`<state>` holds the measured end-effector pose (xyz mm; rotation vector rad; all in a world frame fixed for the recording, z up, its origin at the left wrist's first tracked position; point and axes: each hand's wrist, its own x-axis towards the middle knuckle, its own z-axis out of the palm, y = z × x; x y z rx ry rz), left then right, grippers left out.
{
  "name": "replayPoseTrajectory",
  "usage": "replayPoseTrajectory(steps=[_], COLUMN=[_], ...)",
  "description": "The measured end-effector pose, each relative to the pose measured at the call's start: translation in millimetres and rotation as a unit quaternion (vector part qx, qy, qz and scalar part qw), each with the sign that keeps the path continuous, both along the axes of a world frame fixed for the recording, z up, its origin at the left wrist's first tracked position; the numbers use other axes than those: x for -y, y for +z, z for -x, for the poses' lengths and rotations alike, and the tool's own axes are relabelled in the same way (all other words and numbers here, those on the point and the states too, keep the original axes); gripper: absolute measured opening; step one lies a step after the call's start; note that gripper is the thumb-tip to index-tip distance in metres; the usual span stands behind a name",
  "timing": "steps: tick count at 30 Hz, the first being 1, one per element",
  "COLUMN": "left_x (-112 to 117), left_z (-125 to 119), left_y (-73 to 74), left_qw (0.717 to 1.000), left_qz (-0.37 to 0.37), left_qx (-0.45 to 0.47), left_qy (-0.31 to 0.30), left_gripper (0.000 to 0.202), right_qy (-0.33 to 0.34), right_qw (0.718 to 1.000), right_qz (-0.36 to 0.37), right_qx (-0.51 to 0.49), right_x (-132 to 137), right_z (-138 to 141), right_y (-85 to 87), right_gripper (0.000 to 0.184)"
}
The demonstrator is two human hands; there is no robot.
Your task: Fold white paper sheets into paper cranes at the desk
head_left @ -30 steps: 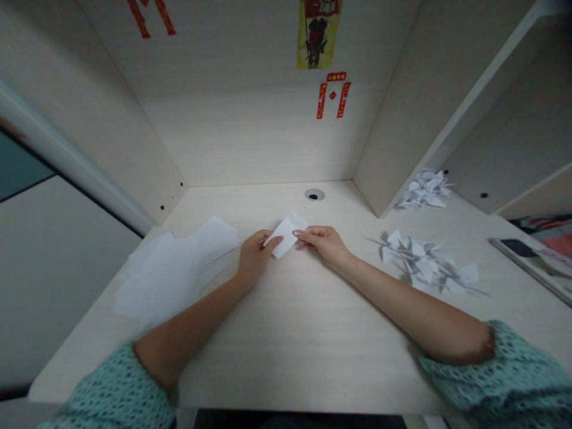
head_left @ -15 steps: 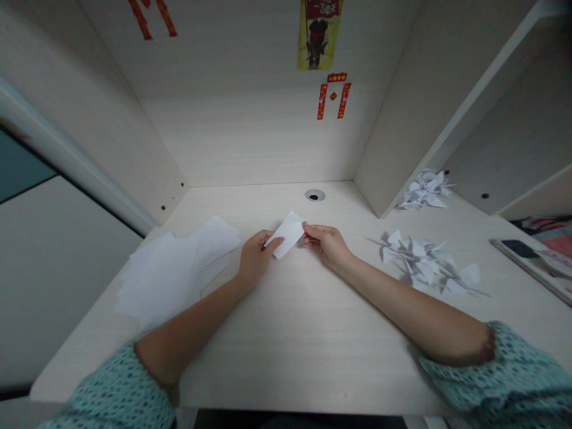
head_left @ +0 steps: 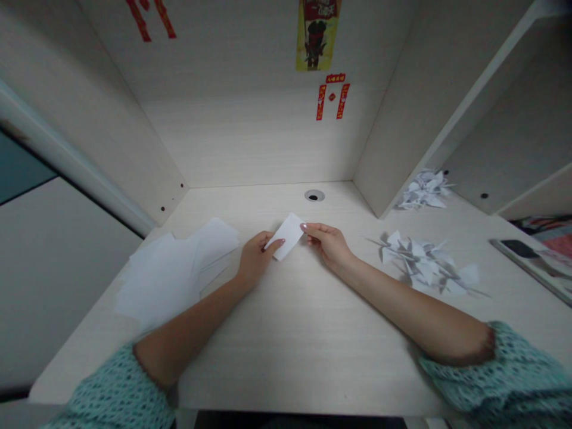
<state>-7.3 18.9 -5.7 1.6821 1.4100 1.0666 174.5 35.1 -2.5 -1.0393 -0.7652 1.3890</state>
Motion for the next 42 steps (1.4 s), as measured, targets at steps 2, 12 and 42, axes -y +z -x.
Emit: replayPoseTrajectory(steps=[2,12,42], left_x=[0,0,5], left_z=[0,-2,-3], left_y=[-1.2,1.7,6.6], left_qw=[1.000,0.996,0.994], left_qz=[0.002,0.046,0.044], left_qx=[0.008,0.076,0.097], left_qy=[-0.004,0.005,0.011], left_gripper=[0.030,0.031,0.036], right_qy=[0.003,0.015,0.122], right_qw=[1.000,0.998,0.933], right_qz=[-0.003,-0.051,-0.147], right_qx=[-0.008,0.032,0.305], right_x=[0,4,20], right_z=[0,4,10], right_y=[-0.4,-2.7,-8.5], right_gripper=[0.030,0.036,0.053])
